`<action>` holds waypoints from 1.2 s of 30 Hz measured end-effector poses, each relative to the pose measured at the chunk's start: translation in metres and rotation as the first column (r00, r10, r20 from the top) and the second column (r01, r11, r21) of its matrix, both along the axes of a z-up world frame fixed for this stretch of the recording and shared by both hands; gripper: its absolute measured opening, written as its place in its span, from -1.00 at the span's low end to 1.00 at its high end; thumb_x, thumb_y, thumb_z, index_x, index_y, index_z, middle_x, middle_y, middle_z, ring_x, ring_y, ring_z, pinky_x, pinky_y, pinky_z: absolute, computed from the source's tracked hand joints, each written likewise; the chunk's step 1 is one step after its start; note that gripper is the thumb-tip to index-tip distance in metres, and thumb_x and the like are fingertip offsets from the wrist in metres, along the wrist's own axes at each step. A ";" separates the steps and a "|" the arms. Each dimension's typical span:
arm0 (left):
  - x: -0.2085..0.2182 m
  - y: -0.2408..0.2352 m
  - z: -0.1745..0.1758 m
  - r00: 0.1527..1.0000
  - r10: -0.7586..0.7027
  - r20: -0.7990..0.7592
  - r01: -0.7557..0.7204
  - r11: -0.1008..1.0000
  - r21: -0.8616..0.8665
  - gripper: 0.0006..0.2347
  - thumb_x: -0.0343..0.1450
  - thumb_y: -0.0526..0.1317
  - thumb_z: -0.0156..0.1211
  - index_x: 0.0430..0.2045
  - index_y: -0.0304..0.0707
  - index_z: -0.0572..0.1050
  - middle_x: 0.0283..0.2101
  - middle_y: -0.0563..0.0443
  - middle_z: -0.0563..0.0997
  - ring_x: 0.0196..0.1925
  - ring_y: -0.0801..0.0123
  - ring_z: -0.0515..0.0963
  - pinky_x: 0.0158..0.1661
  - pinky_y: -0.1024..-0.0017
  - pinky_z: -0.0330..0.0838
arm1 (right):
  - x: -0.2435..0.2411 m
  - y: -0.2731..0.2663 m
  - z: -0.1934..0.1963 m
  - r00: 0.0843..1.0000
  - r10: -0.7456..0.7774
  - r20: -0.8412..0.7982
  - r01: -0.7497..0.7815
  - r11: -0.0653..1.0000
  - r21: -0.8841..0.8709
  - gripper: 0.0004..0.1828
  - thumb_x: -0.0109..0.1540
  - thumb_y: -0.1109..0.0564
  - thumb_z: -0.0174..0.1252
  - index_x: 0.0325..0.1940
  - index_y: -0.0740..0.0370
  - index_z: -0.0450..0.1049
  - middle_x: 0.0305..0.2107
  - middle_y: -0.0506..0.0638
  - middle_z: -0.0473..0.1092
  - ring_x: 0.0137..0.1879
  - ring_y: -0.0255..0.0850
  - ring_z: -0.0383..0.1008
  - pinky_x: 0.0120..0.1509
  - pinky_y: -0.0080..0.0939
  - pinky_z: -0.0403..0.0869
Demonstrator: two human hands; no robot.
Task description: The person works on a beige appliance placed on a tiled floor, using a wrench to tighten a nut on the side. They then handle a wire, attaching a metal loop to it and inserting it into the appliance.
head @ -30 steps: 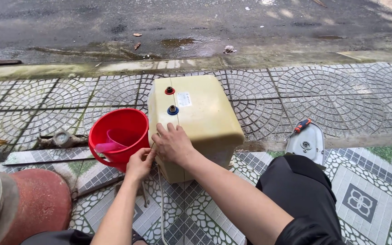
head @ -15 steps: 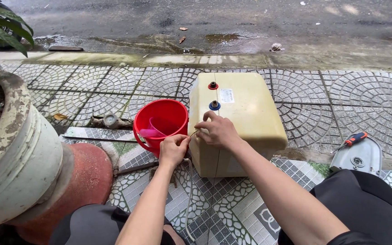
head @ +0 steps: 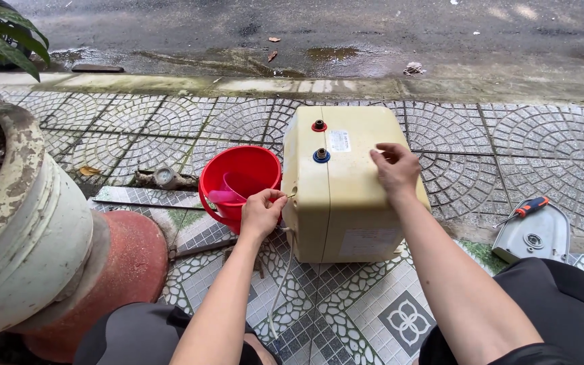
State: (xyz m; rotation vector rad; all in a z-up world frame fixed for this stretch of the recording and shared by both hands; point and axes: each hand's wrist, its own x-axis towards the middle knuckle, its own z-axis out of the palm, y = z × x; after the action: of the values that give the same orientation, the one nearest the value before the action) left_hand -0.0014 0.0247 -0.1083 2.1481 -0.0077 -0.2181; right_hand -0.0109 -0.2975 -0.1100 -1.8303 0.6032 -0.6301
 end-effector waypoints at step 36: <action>0.000 -0.027 -0.019 0.969 0.245 -0.013 -0.243 0.952 -0.187 -0.85 0.30 -0.03 0.43 -0.30 0.18 0.73 -0.44 0.19 0.69 -0.17 0.33 0.66 -0.07 0.37 0.50 | -0.087 0.001 0.046 0.904 0.105 -0.414 0.175 0.792 0.584 0.15 0.07 -0.54 0.29 0.49 0.20 0.14 0.37 0.26 0.11 0.47 0.34 0.13 0.40 0.62 0.09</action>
State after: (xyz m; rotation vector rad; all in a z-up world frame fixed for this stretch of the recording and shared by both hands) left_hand -0.0011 -0.0026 -0.1270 1.9409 0.2224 -0.0586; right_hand -0.0980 -0.2968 -0.0642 -1.3245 1.0069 -0.0108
